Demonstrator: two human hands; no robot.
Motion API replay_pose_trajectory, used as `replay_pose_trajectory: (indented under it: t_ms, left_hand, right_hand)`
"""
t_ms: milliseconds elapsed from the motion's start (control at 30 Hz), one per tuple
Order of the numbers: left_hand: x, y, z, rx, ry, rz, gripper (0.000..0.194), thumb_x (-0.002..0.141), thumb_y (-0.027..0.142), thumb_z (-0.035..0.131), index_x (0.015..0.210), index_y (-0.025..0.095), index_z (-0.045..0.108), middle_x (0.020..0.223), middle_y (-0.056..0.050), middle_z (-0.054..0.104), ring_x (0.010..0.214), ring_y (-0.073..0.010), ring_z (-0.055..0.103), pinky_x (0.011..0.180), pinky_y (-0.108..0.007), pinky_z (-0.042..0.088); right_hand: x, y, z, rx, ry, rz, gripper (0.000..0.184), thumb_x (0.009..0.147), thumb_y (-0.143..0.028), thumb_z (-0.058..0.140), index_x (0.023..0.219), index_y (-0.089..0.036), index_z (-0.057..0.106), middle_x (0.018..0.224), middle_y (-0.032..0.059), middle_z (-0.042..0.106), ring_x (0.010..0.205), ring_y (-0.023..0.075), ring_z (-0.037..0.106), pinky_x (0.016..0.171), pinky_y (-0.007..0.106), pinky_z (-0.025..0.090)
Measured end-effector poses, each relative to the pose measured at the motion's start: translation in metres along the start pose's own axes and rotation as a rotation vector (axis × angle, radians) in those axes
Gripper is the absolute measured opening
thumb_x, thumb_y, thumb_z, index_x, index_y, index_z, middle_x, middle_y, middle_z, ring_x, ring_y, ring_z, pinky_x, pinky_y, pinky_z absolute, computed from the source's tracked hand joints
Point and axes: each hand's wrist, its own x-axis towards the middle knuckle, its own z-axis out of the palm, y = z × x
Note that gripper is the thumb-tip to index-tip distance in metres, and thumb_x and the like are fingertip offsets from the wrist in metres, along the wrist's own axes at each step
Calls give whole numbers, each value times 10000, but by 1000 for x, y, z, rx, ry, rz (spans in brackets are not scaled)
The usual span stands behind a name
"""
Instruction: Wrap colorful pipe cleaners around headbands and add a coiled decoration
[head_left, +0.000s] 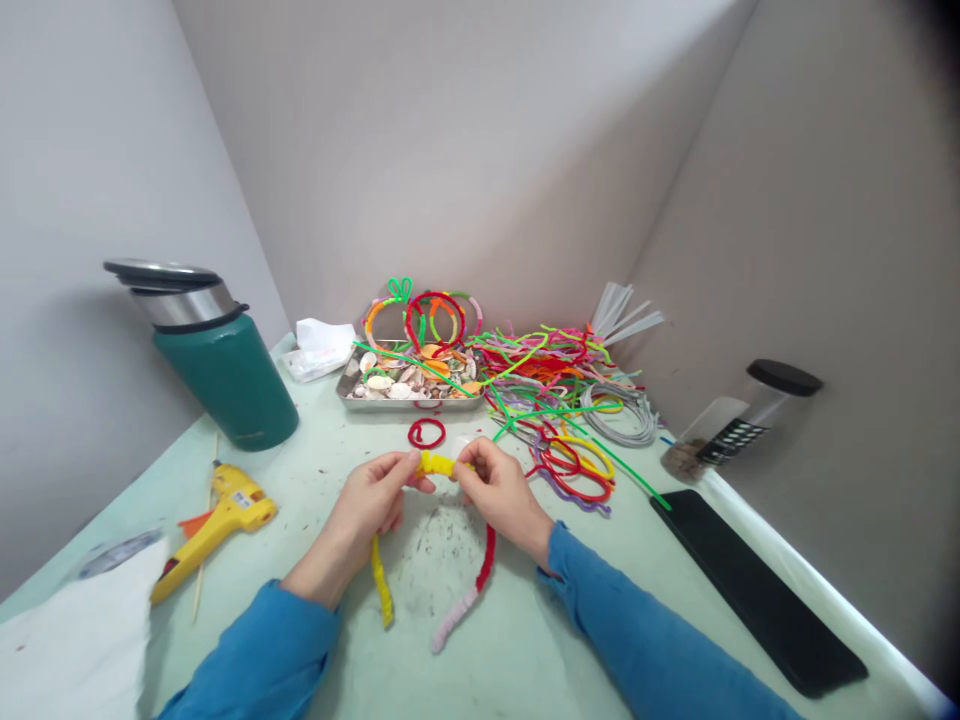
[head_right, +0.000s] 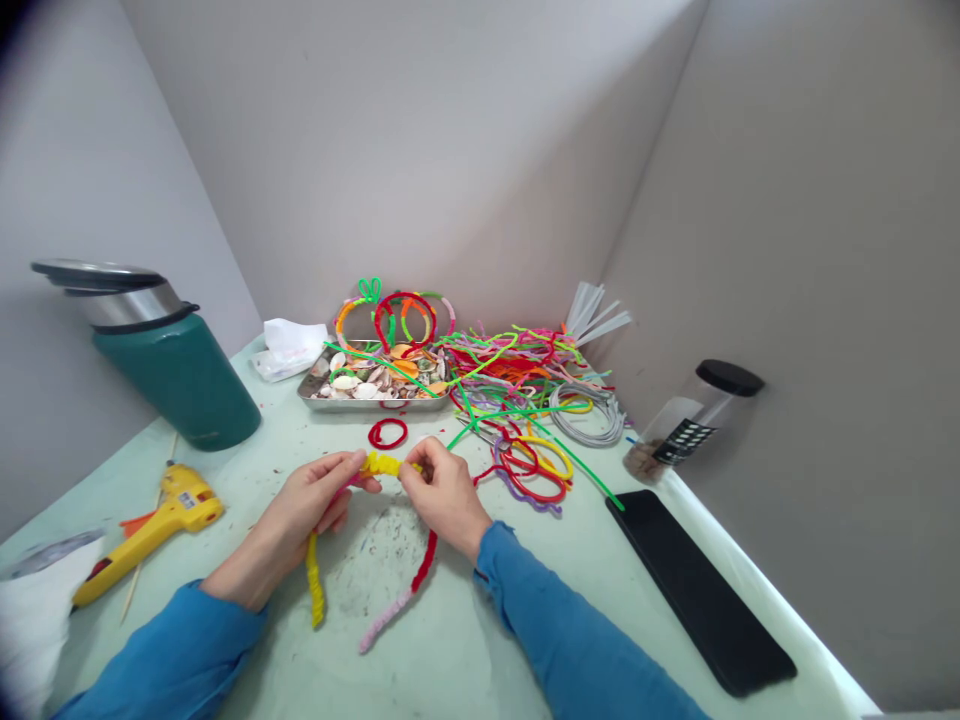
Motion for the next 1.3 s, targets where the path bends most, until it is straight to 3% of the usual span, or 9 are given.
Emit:
replay_pose_trajectory:
  t_ms: [400, 733, 833, 1033, 1300]
  left_hand:
    - [0, 0, -1, 81, 36, 36, 330, 681, 402, 632, 843, 117, 671, 717, -41, 693, 295, -19, 328, 344, -202, 295]
    - [1, -1, 0, 57, 42, 32, 268, 633, 355, 677, 781, 147, 595, 716, -20, 692, 310, -27, 345, 345, -190, 286]
    - [1, -2, 1, 97, 70, 139, 253, 647, 362, 671, 767, 178, 545, 674, 1, 673, 356, -54, 404, 366, -187, 296]
    - [-6, -2, 0, 333, 147, 490, 172, 737, 345, 598, 817, 198, 557, 738, -15, 661, 629, -137, 569, 564, -212, 395]
    - [-14, 0, -2, 534, 213, 628, 104, 756, 269, 552, 824, 206, 599, 699, -3, 630, 582, -128, 527, 587, -218, 380]
  right_hand:
    - [2, -4, 0, 159, -22, 130, 34, 747, -217, 487, 739, -187, 474, 563, -52, 546, 442, 81, 494, 443, 189, 388]
    - [1, -2, 0, 33, 5, 0, 28, 758, -213, 498, 774, -191, 494, 579, -48, 512, 509, 96, 488, 475, 199, 368]
    - [-2, -6, -1, -29, 56, -99, 34, 786, -217, 490, 802, -189, 501, 667, -22, 544, 569, 102, 503, 518, 209, 387]
    - [-6, -13, -6, -116, 119, -330, 73, 809, -188, 483, 875, -182, 514, 792, 26, 582, 681, 125, 545, 642, 246, 437]
    - [-6, -15, -11, -132, 91, -512, 126, 760, -93, 477, 828, -199, 479, 893, 53, 600, 780, 140, 568, 679, 259, 454]
